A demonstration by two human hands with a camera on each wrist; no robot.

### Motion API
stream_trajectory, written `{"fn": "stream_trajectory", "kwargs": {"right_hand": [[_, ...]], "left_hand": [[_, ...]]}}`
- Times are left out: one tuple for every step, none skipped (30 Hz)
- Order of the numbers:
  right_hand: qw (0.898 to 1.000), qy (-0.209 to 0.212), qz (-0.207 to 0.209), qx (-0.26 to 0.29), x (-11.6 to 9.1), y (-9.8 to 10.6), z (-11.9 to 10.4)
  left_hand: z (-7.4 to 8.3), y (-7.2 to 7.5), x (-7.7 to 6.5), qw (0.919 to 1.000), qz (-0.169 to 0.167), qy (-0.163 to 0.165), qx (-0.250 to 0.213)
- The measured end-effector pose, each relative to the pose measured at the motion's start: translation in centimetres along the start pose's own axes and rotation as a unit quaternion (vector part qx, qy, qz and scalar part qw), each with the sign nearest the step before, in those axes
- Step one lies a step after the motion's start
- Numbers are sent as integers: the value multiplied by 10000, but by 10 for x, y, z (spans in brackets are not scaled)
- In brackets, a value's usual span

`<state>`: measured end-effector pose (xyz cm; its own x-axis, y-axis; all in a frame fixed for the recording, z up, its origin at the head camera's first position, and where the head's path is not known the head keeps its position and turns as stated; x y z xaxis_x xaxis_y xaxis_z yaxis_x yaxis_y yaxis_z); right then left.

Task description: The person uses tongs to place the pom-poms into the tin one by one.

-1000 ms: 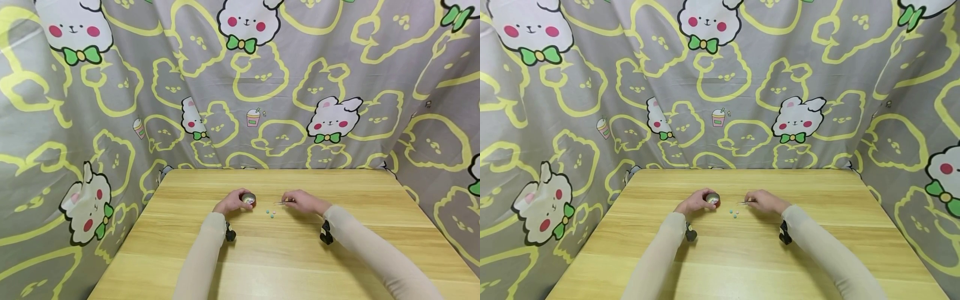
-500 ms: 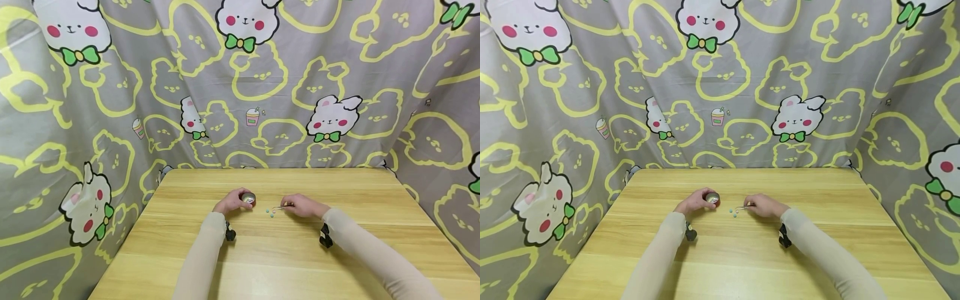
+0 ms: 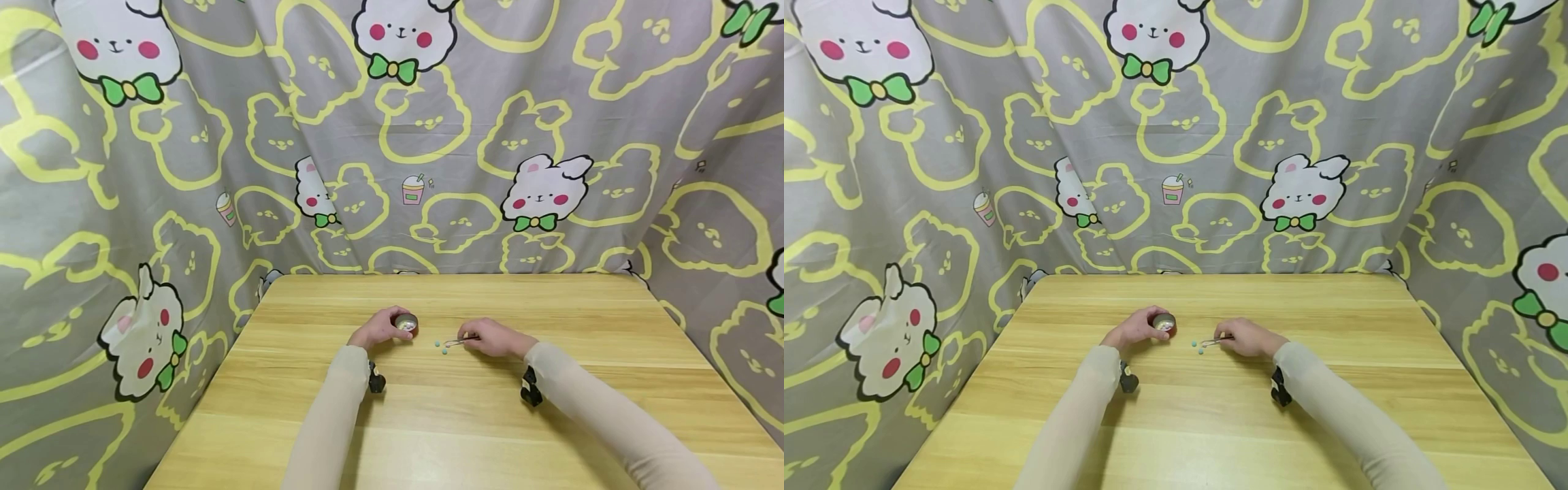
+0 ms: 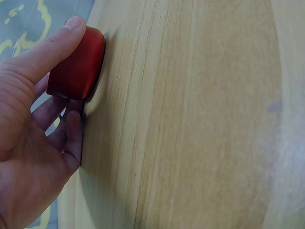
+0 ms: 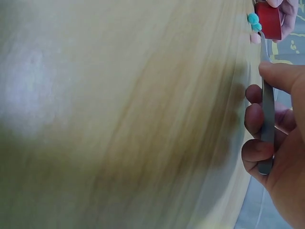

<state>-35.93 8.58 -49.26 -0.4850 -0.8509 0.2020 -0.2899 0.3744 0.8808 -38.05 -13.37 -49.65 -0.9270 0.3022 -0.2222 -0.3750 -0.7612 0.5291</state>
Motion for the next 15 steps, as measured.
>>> {"fn": "stream_trajectory", "kwargs": {"right_hand": [[10000,7,3,-4,0,0,0],[10000,3,-5,-27,0,0,0],[10000,14,2,-44,0,0,1],[10000,28,8,-72,0,-1,1],[9999,69,29,-95,0,0,1],[9999,97,40,-110,0,0,0],[9998,115,41,-126,-1,0,0],[9998,108,39,-140,-1,0,0],[9999,90,31,-144,-1,-1,1],[9999,63,21,-151,-2,-1,1],[9999,46,15,-149,-2,-1,1],[9999,18,0,-139,-2,-1,2],[9999,-13,-17,-124,-3,-1,3],[9999,-39,-24,-122,-3,-1,3],[9999,-46,-31,-108,-3,-1,4]], "left_hand": [[0,0,0,10000,2,18,13],[-1,0,1,10000,17,42,71],[-3,0,3,9999,40,44,140],[-6,0,6,9998,73,61,202],[-11,0,10,9996,113,76,259],[-10,0,10,9995,113,94,288],[-10,0,10,9994,111,111,300],[-10,0,10,9994,107,115,307],[-10,0,10,9994,100,122,300],[-10,0,10,9995,96,122,285],[-11,0,10,9995,95,127,275],[-11,0,10,9995,91,139,261],[-11,0,10,9995,97,131,262],[-11,0,10,9996,95,127,251],[-11,0,10,9996,95,119,242]]}}
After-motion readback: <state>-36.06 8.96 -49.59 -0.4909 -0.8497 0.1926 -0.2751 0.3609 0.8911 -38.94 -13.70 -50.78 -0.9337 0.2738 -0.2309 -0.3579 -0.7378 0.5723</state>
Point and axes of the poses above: each hand's wrist, its own x-axis towards the middle knuckle, its own y-axis out of the back of the hand, z = x × y, the point moved 7 cm from there along x, towards the middle knuckle, and after that the axes turned 9 degrees about y, right-handed, at the moved point
